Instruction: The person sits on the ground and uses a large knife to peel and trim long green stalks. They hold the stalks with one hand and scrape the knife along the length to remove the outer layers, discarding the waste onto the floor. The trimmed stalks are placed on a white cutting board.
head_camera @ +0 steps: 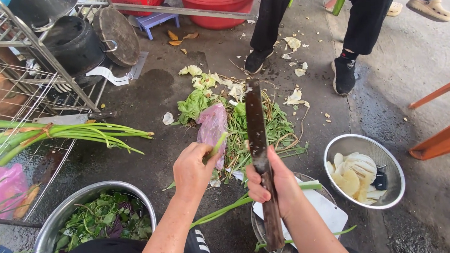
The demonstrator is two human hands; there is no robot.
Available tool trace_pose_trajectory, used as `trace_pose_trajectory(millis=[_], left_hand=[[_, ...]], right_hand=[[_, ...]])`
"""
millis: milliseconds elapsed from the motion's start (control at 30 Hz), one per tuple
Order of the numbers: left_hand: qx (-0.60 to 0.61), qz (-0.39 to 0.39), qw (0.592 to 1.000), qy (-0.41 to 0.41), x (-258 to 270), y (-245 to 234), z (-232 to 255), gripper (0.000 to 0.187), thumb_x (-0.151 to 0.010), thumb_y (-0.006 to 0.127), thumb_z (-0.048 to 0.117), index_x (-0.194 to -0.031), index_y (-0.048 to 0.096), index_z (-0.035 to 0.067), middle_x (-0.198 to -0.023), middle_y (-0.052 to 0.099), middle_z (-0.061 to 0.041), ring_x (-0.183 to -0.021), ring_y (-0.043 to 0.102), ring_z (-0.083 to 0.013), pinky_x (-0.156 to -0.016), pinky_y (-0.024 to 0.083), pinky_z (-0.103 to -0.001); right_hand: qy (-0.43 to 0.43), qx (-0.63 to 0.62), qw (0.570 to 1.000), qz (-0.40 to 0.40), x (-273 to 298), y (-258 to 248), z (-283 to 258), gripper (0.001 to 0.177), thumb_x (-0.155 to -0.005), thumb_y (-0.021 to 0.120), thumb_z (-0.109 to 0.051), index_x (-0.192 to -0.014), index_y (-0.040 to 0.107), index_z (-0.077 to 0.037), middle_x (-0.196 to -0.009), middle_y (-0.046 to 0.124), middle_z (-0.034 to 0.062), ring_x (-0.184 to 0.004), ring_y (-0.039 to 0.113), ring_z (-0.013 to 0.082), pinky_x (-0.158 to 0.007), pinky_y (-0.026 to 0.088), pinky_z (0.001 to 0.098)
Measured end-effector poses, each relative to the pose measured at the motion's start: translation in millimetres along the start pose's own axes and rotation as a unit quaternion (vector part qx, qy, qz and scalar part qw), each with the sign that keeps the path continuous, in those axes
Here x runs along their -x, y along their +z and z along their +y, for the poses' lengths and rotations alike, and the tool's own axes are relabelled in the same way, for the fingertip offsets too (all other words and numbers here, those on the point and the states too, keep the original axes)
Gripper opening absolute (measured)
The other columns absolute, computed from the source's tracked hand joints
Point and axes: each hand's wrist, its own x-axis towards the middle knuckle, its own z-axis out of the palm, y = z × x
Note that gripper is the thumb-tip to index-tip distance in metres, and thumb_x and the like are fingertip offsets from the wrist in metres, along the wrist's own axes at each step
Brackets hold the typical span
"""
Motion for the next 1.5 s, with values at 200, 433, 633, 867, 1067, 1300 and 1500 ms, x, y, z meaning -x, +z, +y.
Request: trace_pose_trajectory(millis=[200,433,633,867,1067,1300,1500], left_hand=[[-0.047,0.012,0.995,0.092,4,3,-1,0.020,-0.070,0.081,0.014,-0.075,0.062,0.011,-0.072,0.056,0.001,-0.064,0.053,-0.0172,-0.049,0.042,-0.029],[-0.084,0.029,0.987,0.137,-2,-3,4,0.022,-0.073,0.078,0.010,-0.071,0.056,0.011,-0.070,0.052,-0.001,-0.063,0.047,-0.0191,-0.049,0.038,-0.030],[-0.103,0.033,0.980,0.165,-2,-5,7,0.022,-0.076,0.073,0.009,-0.069,0.052,0.010,-0.068,0.047,-0.002,-0.060,0.041,-0.0196,-0.050,0.036,-0.031],[0.030,0.008,0.997,0.076,1,2,9,0.022,-0.069,0.070,0.002,-0.070,0.049,0.009,-0.070,0.048,-0.002,-0.067,0.044,-0.0207,-0.051,0.035,-0.032],[0.168,-0.035,0.981,-0.092,-9,-19,-3,0.015,-0.074,0.074,0.013,-0.071,0.060,0.007,-0.067,0.056,-0.010,-0.060,0.059,-0.0233,-0.055,0.051,-0.029],[0.279,0.032,0.875,-0.394,-1,-24,-54,0.025,-0.083,0.075,0.019,-0.092,0.059,0.001,-0.075,0.060,-0.014,-0.060,0.067,-0.0195,-0.056,0.060,-0.029],[0.407,-0.084,0.707,-0.573,58,51,17,0.021,-0.085,0.067,0.015,-0.093,0.056,-0.002,-0.075,0.058,-0.013,-0.060,0.066,-0.0217,-0.057,0.060,-0.032]], right_hand=[[0.084,0.071,0.994,-0.016,-3,9,5,0.067,-0.085,0.029,-0.069,-0.060,0.040,-0.008,-0.037,0.024,0.0005,-0.028,0.022,0.0110,-0.037,0.021,0.0235],[0.107,0.050,0.993,0.026,-4,8,6,0.067,-0.089,0.028,-0.068,-0.060,0.038,-0.008,-0.037,0.023,0.0014,-0.028,0.021,0.0123,-0.036,0.022,0.0243],[0.125,0.002,0.992,-0.012,-1,5,8,0.064,-0.083,0.035,-0.071,-0.062,0.038,-0.010,-0.037,0.023,-0.0021,-0.028,0.022,0.0082,-0.034,0.022,0.0210],[0.154,-0.059,0.984,-0.067,-3,-8,23,0.062,-0.084,0.036,-0.069,-0.063,0.038,-0.011,-0.036,0.025,-0.0016,-0.029,0.021,0.0089,-0.036,0.023,0.0222],[0.079,-0.020,0.997,0.006,-8,-30,15,0.062,-0.092,0.028,-0.067,-0.078,0.041,-0.008,-0.046,0.034,-0.0012,-0.032,0.037,0.0100,-0.036,0.034,0.0236],[0.062,0.157,0.977,0.132,20,-73,-47,0.071,-0.084,0.031,-0.074,-0.064,0.040,-0.007,-0.041,0.029,0.0030,-0.033,0.032,0.0133,-0.037,0.030,0.0244],[0.033,0.215,0.959,0.182,68,-54,-98,0.066,-0.084,0.033,-0.071,-0.064,0.038,-0.008,-0.044,0.026,0.0020,-0.031,0.029,0.0153,-0.038,0.030,0.0269]])
